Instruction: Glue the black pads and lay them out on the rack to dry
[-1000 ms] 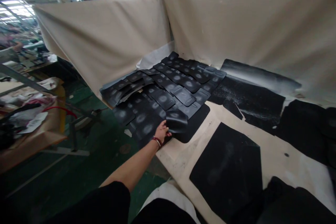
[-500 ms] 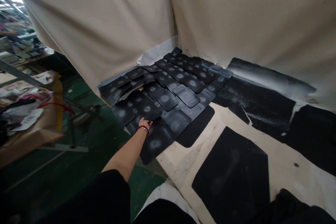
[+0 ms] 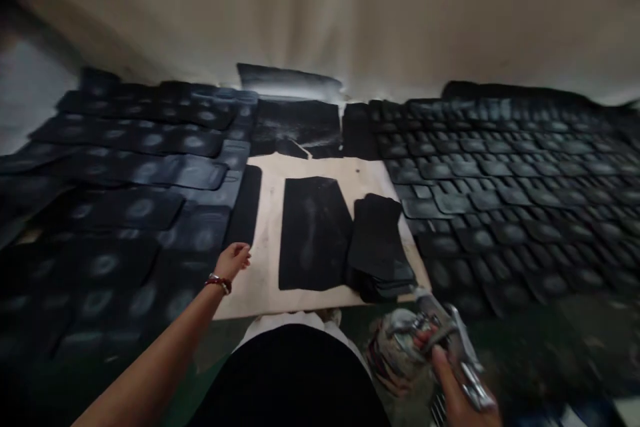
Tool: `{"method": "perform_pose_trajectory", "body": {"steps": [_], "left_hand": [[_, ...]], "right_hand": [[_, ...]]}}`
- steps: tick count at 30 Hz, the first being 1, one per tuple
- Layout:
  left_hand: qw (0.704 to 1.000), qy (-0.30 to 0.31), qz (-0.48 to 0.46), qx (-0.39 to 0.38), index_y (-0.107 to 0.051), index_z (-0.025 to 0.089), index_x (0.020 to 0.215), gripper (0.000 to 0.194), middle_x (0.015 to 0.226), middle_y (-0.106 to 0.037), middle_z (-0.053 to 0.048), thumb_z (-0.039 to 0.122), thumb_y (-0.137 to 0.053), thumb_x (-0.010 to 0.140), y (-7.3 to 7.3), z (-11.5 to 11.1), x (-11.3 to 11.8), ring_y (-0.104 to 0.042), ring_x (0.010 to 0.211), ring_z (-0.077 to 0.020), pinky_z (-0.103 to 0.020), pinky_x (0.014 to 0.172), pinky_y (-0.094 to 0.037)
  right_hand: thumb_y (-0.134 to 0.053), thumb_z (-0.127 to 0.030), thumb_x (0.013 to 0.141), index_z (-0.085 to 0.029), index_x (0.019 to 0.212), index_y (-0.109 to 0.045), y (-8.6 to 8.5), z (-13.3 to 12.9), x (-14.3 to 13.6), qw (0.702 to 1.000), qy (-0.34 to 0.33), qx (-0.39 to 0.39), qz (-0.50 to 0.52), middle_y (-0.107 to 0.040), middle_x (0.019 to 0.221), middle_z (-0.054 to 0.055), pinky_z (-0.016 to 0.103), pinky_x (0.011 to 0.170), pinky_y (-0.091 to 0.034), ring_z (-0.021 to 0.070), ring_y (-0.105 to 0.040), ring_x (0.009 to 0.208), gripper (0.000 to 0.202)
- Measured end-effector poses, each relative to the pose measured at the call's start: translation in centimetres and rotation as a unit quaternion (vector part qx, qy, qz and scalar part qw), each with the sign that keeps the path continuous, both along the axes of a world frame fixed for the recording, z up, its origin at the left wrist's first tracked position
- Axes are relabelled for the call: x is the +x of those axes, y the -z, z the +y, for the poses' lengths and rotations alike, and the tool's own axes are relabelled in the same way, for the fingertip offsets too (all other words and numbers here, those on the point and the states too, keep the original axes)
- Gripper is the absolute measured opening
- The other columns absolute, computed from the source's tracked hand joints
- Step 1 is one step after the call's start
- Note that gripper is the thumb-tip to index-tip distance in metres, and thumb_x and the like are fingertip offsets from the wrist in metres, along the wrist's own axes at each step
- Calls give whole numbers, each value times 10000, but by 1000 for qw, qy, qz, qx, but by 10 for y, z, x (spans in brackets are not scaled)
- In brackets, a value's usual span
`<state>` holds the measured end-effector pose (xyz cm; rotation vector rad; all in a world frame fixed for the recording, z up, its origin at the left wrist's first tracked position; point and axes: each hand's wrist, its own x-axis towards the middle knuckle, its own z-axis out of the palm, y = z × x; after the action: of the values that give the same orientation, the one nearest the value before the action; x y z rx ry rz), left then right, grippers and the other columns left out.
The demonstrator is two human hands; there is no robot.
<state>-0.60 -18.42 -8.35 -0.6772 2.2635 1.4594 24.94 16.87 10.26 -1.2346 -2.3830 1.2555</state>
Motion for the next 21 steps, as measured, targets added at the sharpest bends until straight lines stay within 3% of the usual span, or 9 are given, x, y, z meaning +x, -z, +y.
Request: {"method": "perform_pose_trajectory", "body": {"steps": [2,4,6,8,11,15,21], "left_hand": [[988,109,-25,110,-550,158,813,49,663,-603,-4,201,-554,837,1,86,6,-573,496,-96,-169,457,-419],[968,179,-61,164,-546,154,800,103,693,-613,-12,246,-572,840,-5,163,18,-579,487,-80,-155,447,-413],[954,224,-101,174,-516,156,767,204,637,-592,-4,335,-568,849,-14,222,28,-566,438,-82,-155,410,-393],[945,265,-114,157,-473,165,723,244,526,-535,23,350,-555,859,-22,258,35,-529,372,-87,-154,372,-360],[936,297,-105,157,-425,176,695,222,458,-499,39,257,-519,878,-31,279,43,-489,328,-82,-151,351,-337],[924,286,-146,209,-404,176,722,177,511,-559,19,160,-462,889,-39,286,56,-536,373,-83,-151,377,-379],[922,275,-175,209,-379,185,742,177,489,-579,17,192,-458,901,-38,290,68,-515,337,-83,-141,357,-341]], "right_hand": [[-595,-516,793,-225,968,-695,9,13,19,998,49,-40,-3,-680,1046,36,324,886,-507,260,-597,1061,354],[-648,-513,726,-210,951,-711,17,21,31,992,84,-90,9,-693,1033,42,309,909,-498,270,-597,1072,382],[-681,-484,691,-195,946,-717,23,24,39,988,101,-115,34,-693,1041,55,312,937,-481,270,-601,1068,387],[-691,-459,680,-188,916,-725,24,23,45,985,115,-119,49,-702,1007,62,311,924,-488,271,-618,1034,361],[-703,-447,665,-177,855,-731,22,21,49,980,142,-130,53,-716,902,75,317,839,-533,281,-654,935,331],[-700,-443,682,-169,848,-723,18,22,47,979,93,-165,80,-709,868,77,322,833,-531,275,-656,906,321],[-674,-478,699,-178,866,-724,23,27,40,976,71,-184,89,-708,909,89,330,788,-544,269,-665,864,347]]}}
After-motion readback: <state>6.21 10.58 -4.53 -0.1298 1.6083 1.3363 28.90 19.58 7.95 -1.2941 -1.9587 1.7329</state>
